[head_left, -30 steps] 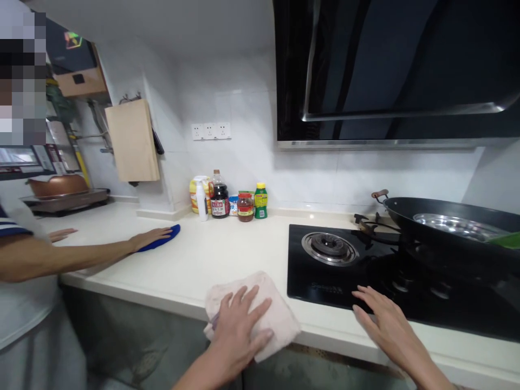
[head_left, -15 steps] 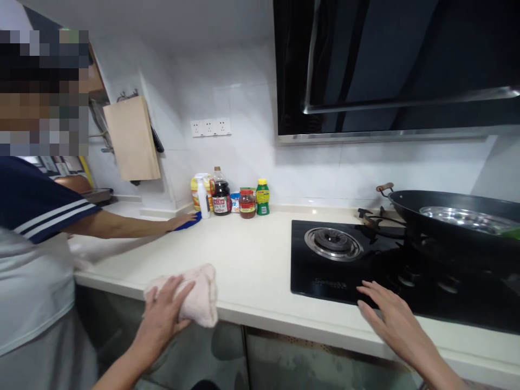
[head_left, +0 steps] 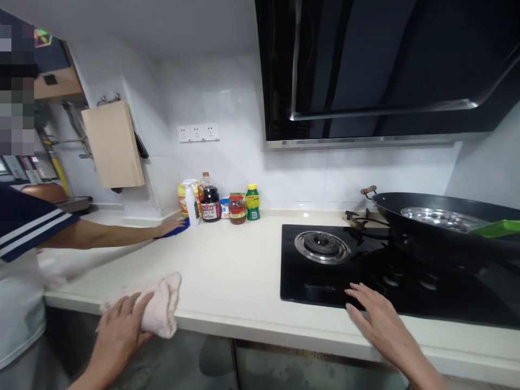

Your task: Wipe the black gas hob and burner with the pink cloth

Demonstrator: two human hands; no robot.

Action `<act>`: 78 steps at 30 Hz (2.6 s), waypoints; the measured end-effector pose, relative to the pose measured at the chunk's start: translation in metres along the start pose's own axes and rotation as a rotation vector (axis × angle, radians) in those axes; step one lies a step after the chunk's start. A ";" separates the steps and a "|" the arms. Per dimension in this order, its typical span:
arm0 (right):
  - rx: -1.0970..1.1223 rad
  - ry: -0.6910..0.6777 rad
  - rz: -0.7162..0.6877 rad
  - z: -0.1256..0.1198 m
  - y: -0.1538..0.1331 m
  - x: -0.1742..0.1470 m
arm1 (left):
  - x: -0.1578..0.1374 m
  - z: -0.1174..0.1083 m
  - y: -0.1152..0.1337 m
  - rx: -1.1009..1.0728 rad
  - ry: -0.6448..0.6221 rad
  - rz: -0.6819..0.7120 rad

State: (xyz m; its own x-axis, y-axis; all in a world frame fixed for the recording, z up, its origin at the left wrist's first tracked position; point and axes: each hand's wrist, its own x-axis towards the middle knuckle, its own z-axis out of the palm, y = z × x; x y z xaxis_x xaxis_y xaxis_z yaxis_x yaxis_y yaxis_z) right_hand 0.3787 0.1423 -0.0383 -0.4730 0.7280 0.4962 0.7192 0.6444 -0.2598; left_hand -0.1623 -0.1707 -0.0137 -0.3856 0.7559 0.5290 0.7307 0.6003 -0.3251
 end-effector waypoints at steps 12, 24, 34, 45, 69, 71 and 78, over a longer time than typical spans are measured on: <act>0.050 -0.009 0.038 -0.009 -0.010 0.002 | -0.019 -0.047 0.199 -0.296 0.097 0.246; 0.257 0.049 0.088 -0.020 -0.013 0.004 | -0.022 -0.090 0.365 -0.479 0.378 0.511; 0.382 0.160 -0.132 -0.010 -0.060 -0.056 | -0.016 -0.127 0.420 -0.587 0.291 0.644; -0.043 0.099 -0.306 0.025 -0.070 -0.054 | 0.040 -0.134 0.262 -1.141 0.008 0.654; -0.103 0.154 -0.467 0.035 -0.109 -0.033 | 0.087 -0.066 0.215 -1.027 -0.106 0.302; -0.139 0.182 -0.360 0.028 -0.068 -0.049 | 0.089 -0.066 0.215 -1.010 -0.114 0.312; -0.355 0.168 0.052 -0.042 0.076 -0.095 | 0.095 -0.060 0.215 -0.933 -0.120 0.349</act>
State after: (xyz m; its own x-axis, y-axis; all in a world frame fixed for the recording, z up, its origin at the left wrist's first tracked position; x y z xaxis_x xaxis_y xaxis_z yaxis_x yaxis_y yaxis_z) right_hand 0.5001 0.1124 -0.0702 -0.3627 0.6905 0.6259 0.8853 0.4650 0.0000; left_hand -0.0078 0.0146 0.0134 -0.0824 0.9029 0.4218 0.9433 -0.0659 0.3253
